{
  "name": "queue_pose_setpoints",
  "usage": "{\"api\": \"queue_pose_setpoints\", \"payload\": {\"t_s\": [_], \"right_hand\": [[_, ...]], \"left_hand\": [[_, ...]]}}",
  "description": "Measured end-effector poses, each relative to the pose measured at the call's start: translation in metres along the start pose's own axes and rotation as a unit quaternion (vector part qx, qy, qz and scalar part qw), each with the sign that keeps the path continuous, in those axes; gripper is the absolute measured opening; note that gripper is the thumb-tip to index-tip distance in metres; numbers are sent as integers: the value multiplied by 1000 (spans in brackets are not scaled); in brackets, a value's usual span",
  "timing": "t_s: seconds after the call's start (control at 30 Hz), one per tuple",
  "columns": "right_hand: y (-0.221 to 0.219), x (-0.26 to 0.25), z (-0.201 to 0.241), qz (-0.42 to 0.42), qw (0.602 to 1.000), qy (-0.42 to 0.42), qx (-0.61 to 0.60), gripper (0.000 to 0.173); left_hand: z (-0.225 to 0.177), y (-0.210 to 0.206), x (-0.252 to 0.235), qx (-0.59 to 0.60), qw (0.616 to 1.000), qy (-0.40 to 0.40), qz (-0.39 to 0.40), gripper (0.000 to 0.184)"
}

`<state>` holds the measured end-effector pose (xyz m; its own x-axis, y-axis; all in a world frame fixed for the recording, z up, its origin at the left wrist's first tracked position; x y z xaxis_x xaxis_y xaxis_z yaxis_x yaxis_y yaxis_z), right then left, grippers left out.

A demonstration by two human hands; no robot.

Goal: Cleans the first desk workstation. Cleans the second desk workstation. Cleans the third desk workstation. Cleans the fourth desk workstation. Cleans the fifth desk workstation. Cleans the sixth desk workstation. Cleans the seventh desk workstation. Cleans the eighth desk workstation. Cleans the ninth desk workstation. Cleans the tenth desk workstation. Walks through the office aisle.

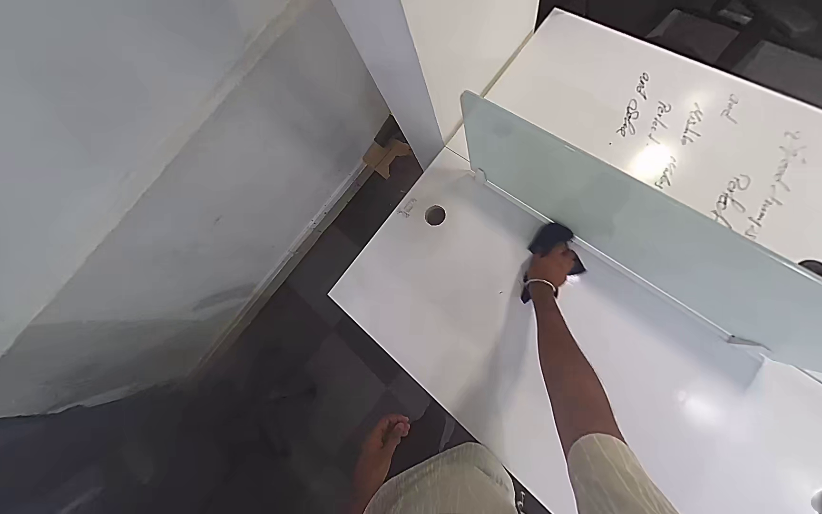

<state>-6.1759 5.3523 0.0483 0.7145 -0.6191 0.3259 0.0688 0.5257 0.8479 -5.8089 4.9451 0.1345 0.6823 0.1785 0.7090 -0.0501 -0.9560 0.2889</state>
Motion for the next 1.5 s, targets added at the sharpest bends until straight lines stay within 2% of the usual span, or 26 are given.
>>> {"api": "queue_pose_setpoints", "payload": {"t_s": [0.07,0.13,0.2,0.27,0.33,0.4,0.47,0.53,0.6,0.67,0.73,0.83,0.9,0.97,1.0,1.07,1.13,1.2,1.27,1.33,1.43,1.5], "right_hand": [[-16,10,20,69,993,92,24,61],[-28,39,21,157,969,179,59,57],[-35,86,0,236,936,245,88,58],[-42,124,-32,265,912,296,103,60],[-40,133,-53,280,898,322,105,60],[-20,96,-56,259,919,282,92,55],[5,34,-58,166,966,191,56,51],[19,-17,-58,49,994,95,17,52],[17,-24,-45,10,999,45,7,52],[-5,7,-24,48,997,58,16,60],[-38,66,2,135,982,135,17,65],[-91,181,20,264,917,296,46,75],[-113,234,17,320,863,387,51,65],[-117,241,11,347,831,432,52,51],[-110,226,6,344,839,420,43,50],[-71,164,-11,286,904,315,24,45],[-24,85,-43,182,968,170,9,49],[18,24,-87,65,997,47,-6,56],[48,-10,-124,-25,998,-56,-19,62],[58,-18,-138,-86,988,-126,-28,61],[44,-14,-118,-141,970,-196,-24,67],[29,-17,-89,-134,969,-205,-33,74]], "left_hand": [[-2,-7,-3,-11,1000,0,2,24],[-10,-16,-2,-23,1000,13,13,24],[-20,-23,-1,-28,999,19,29,25],[-27,-27,-5,-16,999,1,32,26],[-28,-25,-8,-13,1000,-9,27,26],[-28,-25,-10,-22,999,-2,27,27],[-24,-29,-7,-30,999,11,33,26],[-22,-30,-3,-32,998,19,47,27],[-17,-26,-1,-39,998,19,45,26],[-14,-22,0,-42,998,16,31,26],[-17,-21,-4,-45,999,5,23,27],[-26,-31,-11,-44,998,1,39,27],[-33,-41,-13,-46,997,-9,57,25],[-40,-43,-14,-53,996,-12,72,24],[-40,-42,-14,-58,995,-5,76,24],[-36,-37,-14,-69,995,10,73,26],[-27,-34,-14,-65,995,25,65,27],[-20,-30,-13,-63,996,20,66,25],[-17,-28,-13,-61,995,13,78,26],[-15,-28,-13,-53,995,4,80,26],[-4,-26,-9,-63,996,19,67,28],[-1,-28,-6,-63,996,29,58,27]]}}
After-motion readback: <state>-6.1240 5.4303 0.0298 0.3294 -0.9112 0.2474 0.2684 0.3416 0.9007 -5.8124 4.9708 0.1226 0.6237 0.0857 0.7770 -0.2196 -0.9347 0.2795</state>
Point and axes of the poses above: each hand's wrist, its own x-axis away from the middle knuckle, its own y-axis out of the back of the hand, z = x × y, the point moved 4 cm from there along -x, towards the middle knuckle, and after that the axes turned 2 degrees about y, right-handed, at the moved point
